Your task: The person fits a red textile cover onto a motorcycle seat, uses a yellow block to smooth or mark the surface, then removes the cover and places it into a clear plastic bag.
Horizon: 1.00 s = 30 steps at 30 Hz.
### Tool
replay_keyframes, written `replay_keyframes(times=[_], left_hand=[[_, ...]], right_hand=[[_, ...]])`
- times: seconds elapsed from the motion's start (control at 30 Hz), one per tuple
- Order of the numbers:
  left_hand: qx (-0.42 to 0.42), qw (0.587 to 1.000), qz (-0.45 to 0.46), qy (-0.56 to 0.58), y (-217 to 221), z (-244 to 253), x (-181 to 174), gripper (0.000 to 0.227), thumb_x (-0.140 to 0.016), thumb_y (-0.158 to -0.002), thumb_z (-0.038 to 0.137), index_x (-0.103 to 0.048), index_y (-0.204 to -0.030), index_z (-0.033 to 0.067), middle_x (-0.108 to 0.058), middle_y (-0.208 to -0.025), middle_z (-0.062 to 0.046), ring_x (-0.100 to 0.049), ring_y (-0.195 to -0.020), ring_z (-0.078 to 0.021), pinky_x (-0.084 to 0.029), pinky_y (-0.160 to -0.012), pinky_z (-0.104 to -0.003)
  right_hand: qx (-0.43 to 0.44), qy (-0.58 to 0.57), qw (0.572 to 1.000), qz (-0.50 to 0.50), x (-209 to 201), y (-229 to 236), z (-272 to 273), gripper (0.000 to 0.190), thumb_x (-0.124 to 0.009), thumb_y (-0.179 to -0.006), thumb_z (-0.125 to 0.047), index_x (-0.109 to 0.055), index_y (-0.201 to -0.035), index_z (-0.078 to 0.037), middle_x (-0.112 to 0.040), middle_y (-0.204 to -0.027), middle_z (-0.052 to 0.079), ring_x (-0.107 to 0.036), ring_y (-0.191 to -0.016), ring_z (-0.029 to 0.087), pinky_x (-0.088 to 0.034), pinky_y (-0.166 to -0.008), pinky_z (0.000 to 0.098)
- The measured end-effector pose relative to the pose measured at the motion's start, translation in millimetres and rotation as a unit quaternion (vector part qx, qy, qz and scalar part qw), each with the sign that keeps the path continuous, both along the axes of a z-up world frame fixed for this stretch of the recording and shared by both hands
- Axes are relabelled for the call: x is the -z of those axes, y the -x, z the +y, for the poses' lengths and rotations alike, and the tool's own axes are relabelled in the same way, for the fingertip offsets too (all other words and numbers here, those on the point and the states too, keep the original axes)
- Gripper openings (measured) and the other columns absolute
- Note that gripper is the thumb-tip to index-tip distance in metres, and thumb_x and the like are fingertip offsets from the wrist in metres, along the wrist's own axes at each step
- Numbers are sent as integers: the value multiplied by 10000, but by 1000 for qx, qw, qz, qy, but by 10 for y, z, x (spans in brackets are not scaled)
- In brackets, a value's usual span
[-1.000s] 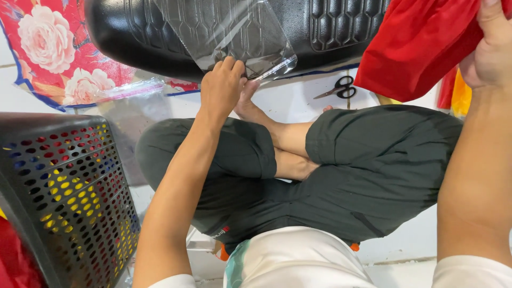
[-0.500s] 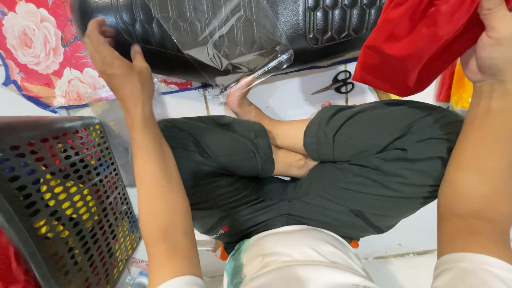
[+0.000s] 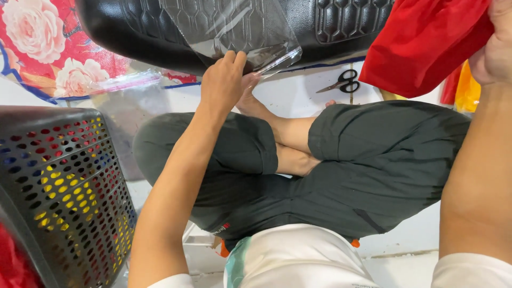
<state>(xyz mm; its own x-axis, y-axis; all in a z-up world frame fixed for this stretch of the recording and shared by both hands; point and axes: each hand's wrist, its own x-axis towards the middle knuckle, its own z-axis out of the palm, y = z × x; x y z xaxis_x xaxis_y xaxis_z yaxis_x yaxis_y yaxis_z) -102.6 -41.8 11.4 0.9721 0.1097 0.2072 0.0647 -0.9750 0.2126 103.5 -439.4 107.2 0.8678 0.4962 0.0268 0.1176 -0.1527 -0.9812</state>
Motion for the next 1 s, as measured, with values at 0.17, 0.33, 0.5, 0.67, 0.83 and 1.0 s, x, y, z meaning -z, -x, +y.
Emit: replay_keyframes(times=[0.17, 0.33, 0.5, 0.67, 0.83, 1.0], left_hand=[[3, 995, -13, -96, -75, 116, 310, 423, -826, -840, 454, -583, -918, 117, -592, -768, -30, -613, -600, -197, -498, -540, -310], [39, 991, -56, -119, -103, 109, 146, 324, -819, -836, 330, -595, -970, 138, -556, -856, -4, -571, -673, -156, -479, -560, -280], [26, 992, -106, -62, -92, 91, 8, 252, -827, -804, 189, -589, -853, 125, -525, -845, -14, -530, -646, -168, -440, -500, -289], [14, 992, -121, -27, -76, 53, -106, 176, -833, -781, 199, -678, -811, 121, -521, -870, -1, -494, -705, -167, -425, -540, -285], [-7, 994, -96, -51, -70, 43, -124, 280, -877, -716, 312, -679, -845, 162, -523, -870, 22, -520, -745, -159, -423, -603, -286], [-27, 992, -115, 47, -152, 73, -90, 562, -942, -530, 284, -628, -963, 109, -616, -840, -25, -602, -714, -231, -498, -622, -336]], right_hand=[[-6, 0, 1000, -11, -70, 38, 52, 291, -523, -1321, -262, -488, -1550, -87, -614, -1510, 112, -670, -1325, 226, -617, -1209, 315], [-8, 2, 1000, -19, -111, 82, 145, 281, -521, -1328, -242, -485, -1553, -78, -611, -1511, 121, -666, -1321, 231, -614, -1208, 317], [-36, -28, 999, -4, -108, 120, 305, 253, -572, -1263, -160, -519, -1475, -33, -606, -1461, 44, -607, -1242, 94, -524, -1176, 220], [-58, -45, 995, 68, -127, 255, 584, 206, -592, -1187, -199, -552, -1363, -98, -620, -1327, -26, -599, -1153, 40, -517, -1100, 170], [-59, -69, 983, 159, -185, 458, 929, 192, -636, -1107, -194, -592, -1284, -133, -653, -1199, -57, -624, -1046, 7, -529, -991, 139], [-242, -19, 943, 229, -276, 695, 1428, 201, -557, -1027, -124, -583, -1206, -35, -664, -1378, 173, -681, -1156, 192, -556, -1032, 274]])
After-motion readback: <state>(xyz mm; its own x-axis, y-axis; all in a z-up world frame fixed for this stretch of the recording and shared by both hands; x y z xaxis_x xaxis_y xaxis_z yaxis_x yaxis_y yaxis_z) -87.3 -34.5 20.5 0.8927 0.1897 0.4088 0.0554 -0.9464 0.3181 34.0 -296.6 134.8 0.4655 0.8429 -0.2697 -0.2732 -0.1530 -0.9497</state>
